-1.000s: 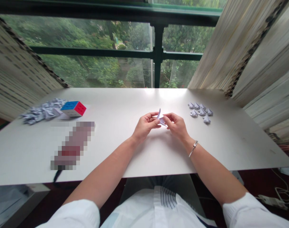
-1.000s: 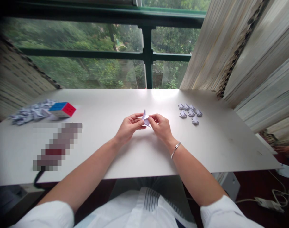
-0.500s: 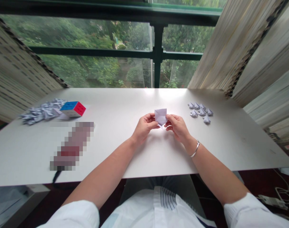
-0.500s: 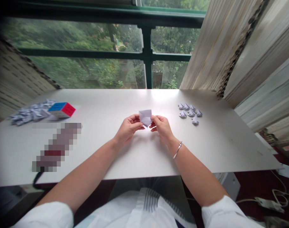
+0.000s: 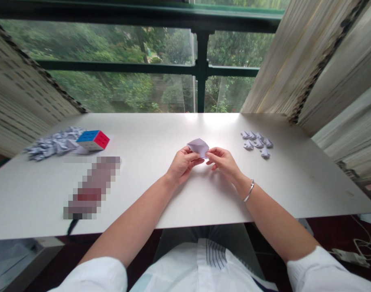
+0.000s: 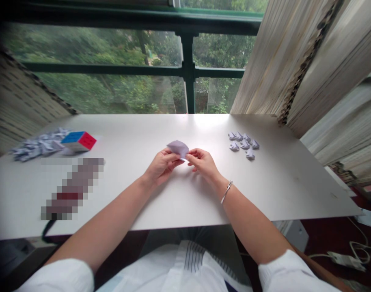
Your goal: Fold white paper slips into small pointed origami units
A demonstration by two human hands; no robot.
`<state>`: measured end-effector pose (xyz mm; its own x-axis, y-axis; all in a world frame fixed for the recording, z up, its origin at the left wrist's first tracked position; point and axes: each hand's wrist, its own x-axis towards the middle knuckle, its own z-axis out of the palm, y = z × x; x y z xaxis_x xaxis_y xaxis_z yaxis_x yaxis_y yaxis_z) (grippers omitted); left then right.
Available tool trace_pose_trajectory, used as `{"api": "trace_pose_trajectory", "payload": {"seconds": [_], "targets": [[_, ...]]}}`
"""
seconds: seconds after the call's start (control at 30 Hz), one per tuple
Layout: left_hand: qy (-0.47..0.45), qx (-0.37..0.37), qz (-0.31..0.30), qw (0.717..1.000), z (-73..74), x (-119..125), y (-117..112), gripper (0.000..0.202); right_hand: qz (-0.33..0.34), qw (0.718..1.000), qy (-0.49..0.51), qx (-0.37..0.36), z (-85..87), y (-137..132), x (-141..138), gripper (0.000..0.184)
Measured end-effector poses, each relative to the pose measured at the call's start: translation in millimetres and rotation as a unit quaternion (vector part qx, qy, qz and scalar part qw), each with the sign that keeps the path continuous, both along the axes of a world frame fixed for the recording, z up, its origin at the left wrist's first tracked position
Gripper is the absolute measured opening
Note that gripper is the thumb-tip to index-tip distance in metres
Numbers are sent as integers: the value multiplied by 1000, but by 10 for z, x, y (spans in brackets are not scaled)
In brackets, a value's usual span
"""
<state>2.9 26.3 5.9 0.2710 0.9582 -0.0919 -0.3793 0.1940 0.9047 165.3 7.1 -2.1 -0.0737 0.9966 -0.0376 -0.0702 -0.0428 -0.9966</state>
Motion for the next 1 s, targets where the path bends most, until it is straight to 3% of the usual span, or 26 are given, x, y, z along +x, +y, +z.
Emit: {"api": "trace_pose_trajectory", "payload": {"seconds": [0.1, 0.2, 0.23, 0.3, 0.37, 0.43, 0.5, 0.6, 0.7, 0.83, 0.93, 1.0], "targets": [[27, 9, -7, 1000, -28, -4, 13, 35, -24, 999, 27, -14, 18, 9, 15, 31], [103, 82, 57, 990, -46, -28, 31, 49, -54, 998, 18, -7, 30, 29, 42, 25], [148, 130, 89, 976, -45, -41, 36, 53, -59, 998, 2, 1, 22, 37, 52, 22], [257, 255, 134, 922, -37, -70, 40, 55, -60, 996, -52, 28, -15, 51, 68, 17], [346, 360, 117, 858, -32, -92, 39, 49, -43, 990, -114, 68, -71, 61, 78, 16], [392, 393, 66, 829, -43, -97, 35, 39, -28, 985, -142, 91, -117, 67, 82, 19], [392, 360, 35, 846, -67, -84, 31, 31, -18, 985, -144, 91, -131, 65, 81, 22], [315, 249, 50, 914, -99, -45, 27, 24, -20, 989, -118, 92, -84, 42, 77, 30], [215, 138, 74, 964, -94, -9, 20, 26, -17, 982, -109, 151, -19, 2, 64, 33], [147, 67, 76, 984, -50, -10, 14, 32, 3, 970, -127, 208, -9, -16, 47, 32], [119, 37, 59, 990, -37, -35, 18, 36, 9, 985, -74, 157, -24, 12, 49, 36], [135, 56, 45, 988, -46, -45, 21, 38, 5, 993, -21, 119, -20, 33, 55, 40]]}}
